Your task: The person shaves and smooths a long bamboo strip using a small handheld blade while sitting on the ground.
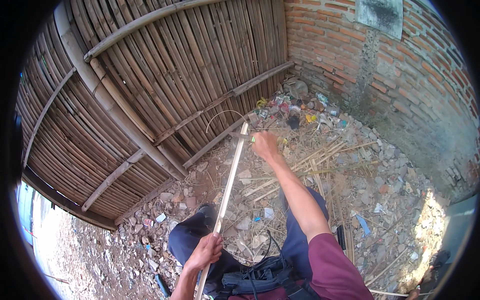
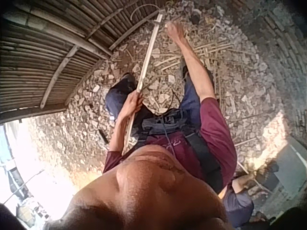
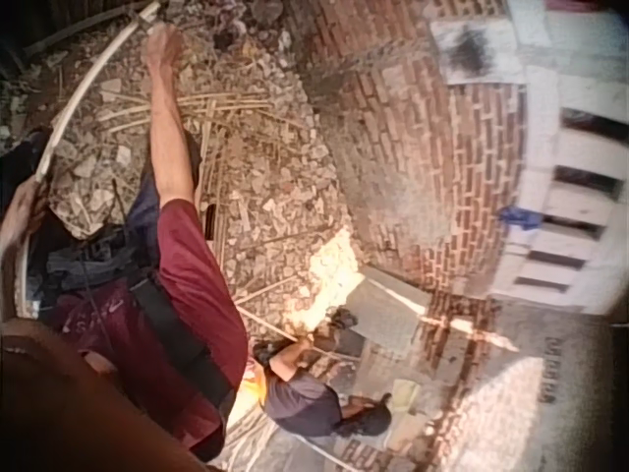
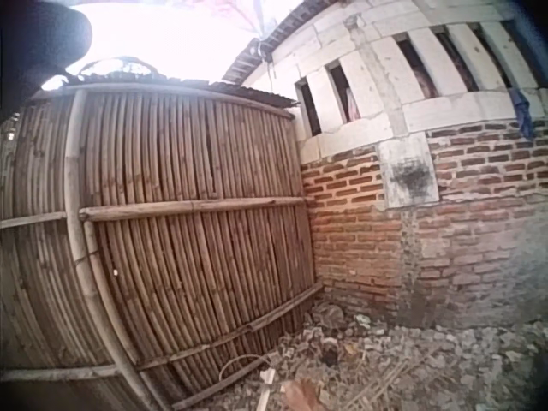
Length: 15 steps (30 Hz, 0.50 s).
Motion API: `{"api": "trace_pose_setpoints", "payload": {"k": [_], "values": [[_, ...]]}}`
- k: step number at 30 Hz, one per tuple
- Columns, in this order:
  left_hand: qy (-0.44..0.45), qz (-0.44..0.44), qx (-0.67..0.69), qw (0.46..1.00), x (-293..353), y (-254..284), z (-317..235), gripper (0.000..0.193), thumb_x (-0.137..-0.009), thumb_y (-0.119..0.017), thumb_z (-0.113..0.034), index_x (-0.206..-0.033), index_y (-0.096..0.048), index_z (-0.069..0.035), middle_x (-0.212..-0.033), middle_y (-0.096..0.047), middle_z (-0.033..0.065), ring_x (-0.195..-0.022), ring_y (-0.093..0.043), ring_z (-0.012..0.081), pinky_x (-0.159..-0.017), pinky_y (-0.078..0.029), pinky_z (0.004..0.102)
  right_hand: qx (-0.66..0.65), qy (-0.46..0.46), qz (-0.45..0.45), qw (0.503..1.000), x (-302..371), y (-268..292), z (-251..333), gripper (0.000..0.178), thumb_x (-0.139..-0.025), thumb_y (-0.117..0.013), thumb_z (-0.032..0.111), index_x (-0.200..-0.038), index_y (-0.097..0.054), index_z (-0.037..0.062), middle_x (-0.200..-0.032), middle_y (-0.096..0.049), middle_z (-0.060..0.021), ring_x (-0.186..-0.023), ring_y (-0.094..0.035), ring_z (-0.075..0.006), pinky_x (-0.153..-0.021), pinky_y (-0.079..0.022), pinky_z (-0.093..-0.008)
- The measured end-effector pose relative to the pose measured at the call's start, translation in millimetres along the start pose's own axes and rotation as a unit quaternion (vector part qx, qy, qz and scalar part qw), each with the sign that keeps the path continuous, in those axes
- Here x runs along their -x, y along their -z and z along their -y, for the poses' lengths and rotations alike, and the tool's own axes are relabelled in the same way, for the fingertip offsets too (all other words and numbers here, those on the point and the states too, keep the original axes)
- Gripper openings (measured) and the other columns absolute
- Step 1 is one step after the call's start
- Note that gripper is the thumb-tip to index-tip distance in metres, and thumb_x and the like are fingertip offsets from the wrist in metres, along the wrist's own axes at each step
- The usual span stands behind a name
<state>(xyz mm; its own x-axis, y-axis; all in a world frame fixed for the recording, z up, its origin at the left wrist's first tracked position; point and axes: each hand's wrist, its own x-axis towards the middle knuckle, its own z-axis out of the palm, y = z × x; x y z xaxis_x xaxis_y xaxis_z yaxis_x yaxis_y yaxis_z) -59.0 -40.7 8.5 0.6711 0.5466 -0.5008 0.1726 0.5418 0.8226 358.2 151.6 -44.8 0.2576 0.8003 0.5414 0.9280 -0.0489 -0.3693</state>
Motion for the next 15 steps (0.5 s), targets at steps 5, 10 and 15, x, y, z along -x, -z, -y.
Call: {"api": "trace_pose_setpoints", "payload": {"k": [5,10,15], "values": [[0.002,0.008,-0.032,0.999,16.7,-7.3,9.9,0.038,-0.119,-0.038,-0.038,-0.092,-0.043,-0.013,-0.064,-0.032,-0.0072,-0.049,-0.027,0.0041,-0.042,-0.025,0.0241,0.003,-0.028,-0.003,1.0,-3.1,18.2,-13.3,0.033,-0.081,-0.067,0.001,-0.108,-0.085,0.0105,-0.071,-0.074,-0.0208,-0.057,-0.072,-0.0301,-0.058,-0.058,-0.0456],[0.006,0.005,-0.044,0.999,9.7,-7.8,5.8,0.039,-0.119,-0.038,-0.038,-0.091,-0.043,-0.011,-0.065,-0.033,-0.0069,-0.049,-0.029,0.0045,-0.043,-0.027,0.0244,0.037,-0.009,-0.052,0.998,4.2,1.9,-18.9,0.017,-0.078,-0.07,0.008,-0.09,-0.082,0.009,-0.077,-0.074,-0.0231,-0.074,-0.075,-0.0419,-0.068,-0.059,-0.0515],[0.014,-0.012,-0.057,0.998,13.3,-8.5,6.0,0.038,-0.119,-0.037,-0.038,-0.091,-0.042,-0.012,-0.065,-0.033,-0.0069,-0.049,-0.03,0.0046,-0.043,-0.026,0.0241,0.076,-0.058,-0.032,0.995,11.2,-23.0,-15.1,0.008,-0.077,-0.07,0.007,-0.079,-0.078,0.0039,-0.077,-0.072,-0.0268,-0.071,-0.075,-0.044,-0.066,-0.059,-0.0533]]}}
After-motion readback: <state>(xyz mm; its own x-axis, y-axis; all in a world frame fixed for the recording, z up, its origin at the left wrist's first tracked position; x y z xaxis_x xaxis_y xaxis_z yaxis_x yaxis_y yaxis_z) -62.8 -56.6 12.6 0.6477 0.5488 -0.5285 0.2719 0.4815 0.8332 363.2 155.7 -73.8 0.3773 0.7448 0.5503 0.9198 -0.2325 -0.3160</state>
